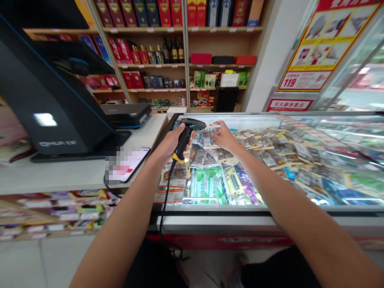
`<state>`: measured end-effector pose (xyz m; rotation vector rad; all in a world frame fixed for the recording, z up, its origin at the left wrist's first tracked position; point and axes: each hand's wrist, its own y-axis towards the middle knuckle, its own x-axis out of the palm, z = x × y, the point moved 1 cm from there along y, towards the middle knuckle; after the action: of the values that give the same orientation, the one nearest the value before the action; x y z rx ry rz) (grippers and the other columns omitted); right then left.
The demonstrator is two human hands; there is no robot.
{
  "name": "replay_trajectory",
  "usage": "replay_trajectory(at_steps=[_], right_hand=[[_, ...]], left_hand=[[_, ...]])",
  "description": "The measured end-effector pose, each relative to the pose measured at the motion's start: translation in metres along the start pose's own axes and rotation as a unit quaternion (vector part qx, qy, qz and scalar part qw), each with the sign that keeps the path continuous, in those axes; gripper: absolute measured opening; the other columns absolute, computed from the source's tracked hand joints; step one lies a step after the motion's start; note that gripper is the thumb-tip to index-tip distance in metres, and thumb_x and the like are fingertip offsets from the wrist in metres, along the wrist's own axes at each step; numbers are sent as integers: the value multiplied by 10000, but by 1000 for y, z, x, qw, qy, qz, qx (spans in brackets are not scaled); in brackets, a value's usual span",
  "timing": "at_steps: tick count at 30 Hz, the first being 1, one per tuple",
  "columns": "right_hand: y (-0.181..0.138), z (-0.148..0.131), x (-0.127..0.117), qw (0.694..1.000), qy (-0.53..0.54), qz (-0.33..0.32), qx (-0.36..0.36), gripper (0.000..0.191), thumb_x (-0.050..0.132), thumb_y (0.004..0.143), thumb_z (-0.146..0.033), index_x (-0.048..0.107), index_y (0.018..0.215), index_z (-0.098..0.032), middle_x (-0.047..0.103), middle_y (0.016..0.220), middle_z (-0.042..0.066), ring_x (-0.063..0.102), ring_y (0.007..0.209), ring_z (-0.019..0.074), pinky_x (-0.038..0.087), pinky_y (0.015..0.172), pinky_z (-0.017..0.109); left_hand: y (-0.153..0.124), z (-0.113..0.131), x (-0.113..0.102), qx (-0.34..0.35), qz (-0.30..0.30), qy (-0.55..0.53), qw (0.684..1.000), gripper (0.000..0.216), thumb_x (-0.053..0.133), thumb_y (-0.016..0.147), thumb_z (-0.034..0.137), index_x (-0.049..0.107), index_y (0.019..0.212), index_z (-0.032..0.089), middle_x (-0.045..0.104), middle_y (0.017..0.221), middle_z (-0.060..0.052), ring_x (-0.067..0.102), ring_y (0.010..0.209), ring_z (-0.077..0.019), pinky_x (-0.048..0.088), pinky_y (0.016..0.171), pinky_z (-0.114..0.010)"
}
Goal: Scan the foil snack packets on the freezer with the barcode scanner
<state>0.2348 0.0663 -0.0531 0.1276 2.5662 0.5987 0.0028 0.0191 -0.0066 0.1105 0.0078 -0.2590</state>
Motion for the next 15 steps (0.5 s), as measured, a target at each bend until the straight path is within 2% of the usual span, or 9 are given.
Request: replay_trajectory(at_steps=[3,6,8,10,12,14,15], right_hand=[[-1,0,-4,999,-42,7,12,426,523,801,-245,439,1218,-239,534,780,-37,538,660,198,445,671,324],[-3,-2,-21,990,-122,30,60,441,537,829,-247,481,1267,-233,587,818,5,578,717,232,471,727,366],[-4,-5,-37,970,-214,54,103,422,558,850,-269,534,1269,-225,649,899,72,624,827,287,477,832,455],[-5,-9,-50,939,-311,87,117,420,576,862,-290,587,1272,-199,679,1067,167,631,1004,371,419,946,588],[-4,-14,-51,917,-372,116,83,454,595,862,-292,615,1298,-167,631,1277,240,563,1186,445,336,1014,674],[1,-20,-36,921,-374,109,24,460,597,880,-308,636,1316,-166,580,1389,243,506,1277,457,328,1044,662],[4,-22,-22,930,-358,80,2,429,589,902,-337,661,1296,-181,591,1383,229,509,1281,447,351,1045,635]], left_hand=[[-1,2,1,11,8,-6,1000,506,550,953,631,643,766,171,665,601,-32,563,445,-110,459,453,-195],[-2,6,0,8,33,-13,999,489,537,975,590,641,762,163,666,601,-33,564,433,-109,453,437,-198],[-3,9,-2,1,58,-24,998,489,520,986,580,633,755,164,658,594,-28,560,421,-108,442,419,-201],[-4,12,-4,1,76,-37,996,495,501,994,579,618,741,170,650,589,-23,553,409,-105,424,399,-201],[-3,13,-6,4,85,-44,995,509,496,991,595,605,725,175,644,585,-22,544,400,-102,405,383,-200],[-3,14,-8,8,92,-44,995,524,506,975,626,601,721,179,641,579,-22,536,392,-101,388,370,-198],[-3,13,-9,10,94,-44,995,528,514,966,641,602,724,180,640,578,-21,534,392,-100,383,368,-197]])
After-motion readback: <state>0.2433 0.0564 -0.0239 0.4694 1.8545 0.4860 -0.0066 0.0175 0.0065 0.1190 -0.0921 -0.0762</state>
